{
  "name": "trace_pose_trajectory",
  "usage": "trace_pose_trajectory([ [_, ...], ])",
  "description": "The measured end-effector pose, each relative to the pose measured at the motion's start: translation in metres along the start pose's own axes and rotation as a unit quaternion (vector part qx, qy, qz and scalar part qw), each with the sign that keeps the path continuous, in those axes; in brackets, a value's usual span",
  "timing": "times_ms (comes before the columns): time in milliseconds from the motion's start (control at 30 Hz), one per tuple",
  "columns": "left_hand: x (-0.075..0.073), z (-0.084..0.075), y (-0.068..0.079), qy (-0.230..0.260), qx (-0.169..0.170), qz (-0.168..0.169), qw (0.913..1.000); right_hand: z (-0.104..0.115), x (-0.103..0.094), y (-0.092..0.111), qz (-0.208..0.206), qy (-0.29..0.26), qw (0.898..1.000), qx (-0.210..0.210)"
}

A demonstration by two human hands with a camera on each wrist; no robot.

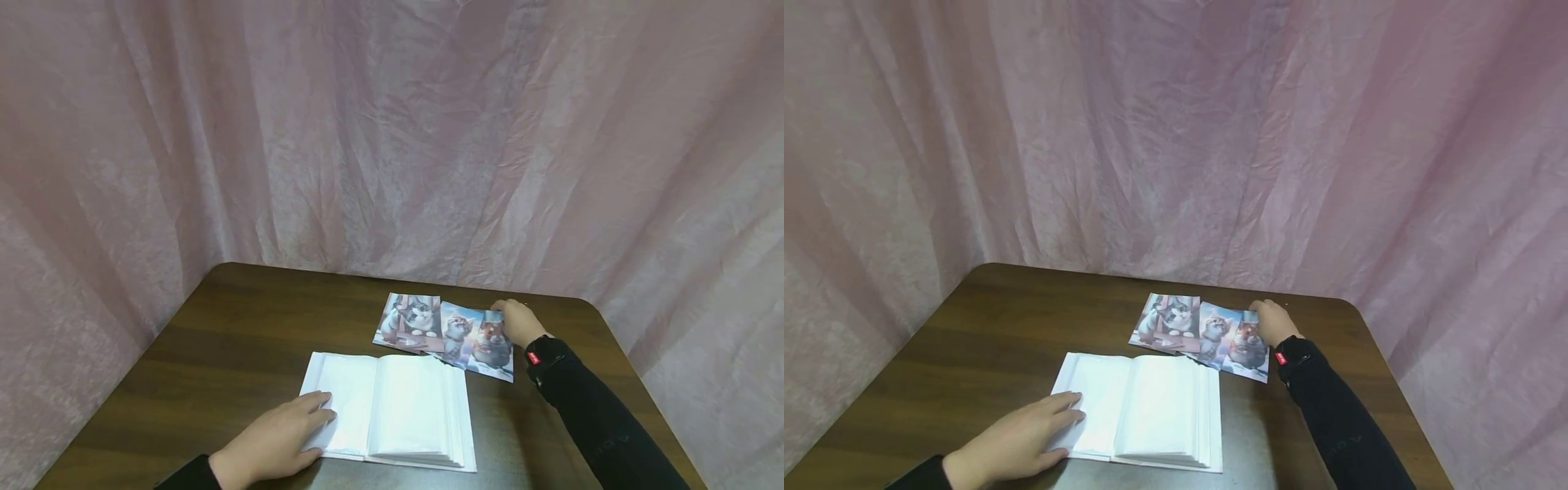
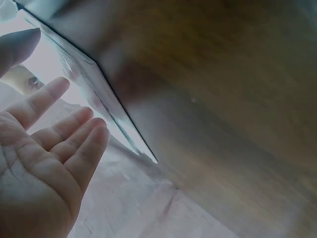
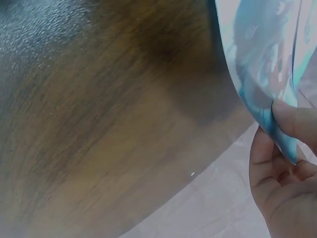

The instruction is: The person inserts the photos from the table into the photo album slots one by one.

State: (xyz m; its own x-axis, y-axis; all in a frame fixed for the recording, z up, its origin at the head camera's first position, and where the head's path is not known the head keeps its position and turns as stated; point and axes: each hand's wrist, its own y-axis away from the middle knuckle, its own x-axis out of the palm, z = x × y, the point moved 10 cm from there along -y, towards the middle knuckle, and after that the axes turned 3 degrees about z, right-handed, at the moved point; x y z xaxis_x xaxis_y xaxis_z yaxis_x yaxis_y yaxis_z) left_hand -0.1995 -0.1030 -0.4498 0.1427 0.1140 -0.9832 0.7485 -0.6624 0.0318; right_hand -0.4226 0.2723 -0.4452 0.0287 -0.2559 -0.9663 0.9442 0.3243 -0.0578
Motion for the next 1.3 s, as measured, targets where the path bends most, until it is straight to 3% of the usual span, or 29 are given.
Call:
trace_pose_trajectory([
  [233, 0.003, -0.004, -0.003, -0.004, 0.015, -0.005, 0.9999, -0.012, -0.01, -0.001, 0.002, -0.032, 0.999, 0.038],
  [600, 0.008, -0.004, -0.005, 0.004, 0.014, 0.021, 0.9997, -0.02, -0.034, 0.012, 0.001, -0.044, 0.997, 0.067],
  [1033, 0.014, 0.0, -0.009, 0.018, -0.006, 0.056, 0.9983, -0.019, -0.07, 0.016, -0.019, -0.048, 0.996, 0.066],
  [1300, 0.014, -0.001, -0.01, 0.01, 0.002, 0.046, 0.9989, -0.011, -0.078, 0.017, 0.001, -0.06, 0.996, 0.071],
])
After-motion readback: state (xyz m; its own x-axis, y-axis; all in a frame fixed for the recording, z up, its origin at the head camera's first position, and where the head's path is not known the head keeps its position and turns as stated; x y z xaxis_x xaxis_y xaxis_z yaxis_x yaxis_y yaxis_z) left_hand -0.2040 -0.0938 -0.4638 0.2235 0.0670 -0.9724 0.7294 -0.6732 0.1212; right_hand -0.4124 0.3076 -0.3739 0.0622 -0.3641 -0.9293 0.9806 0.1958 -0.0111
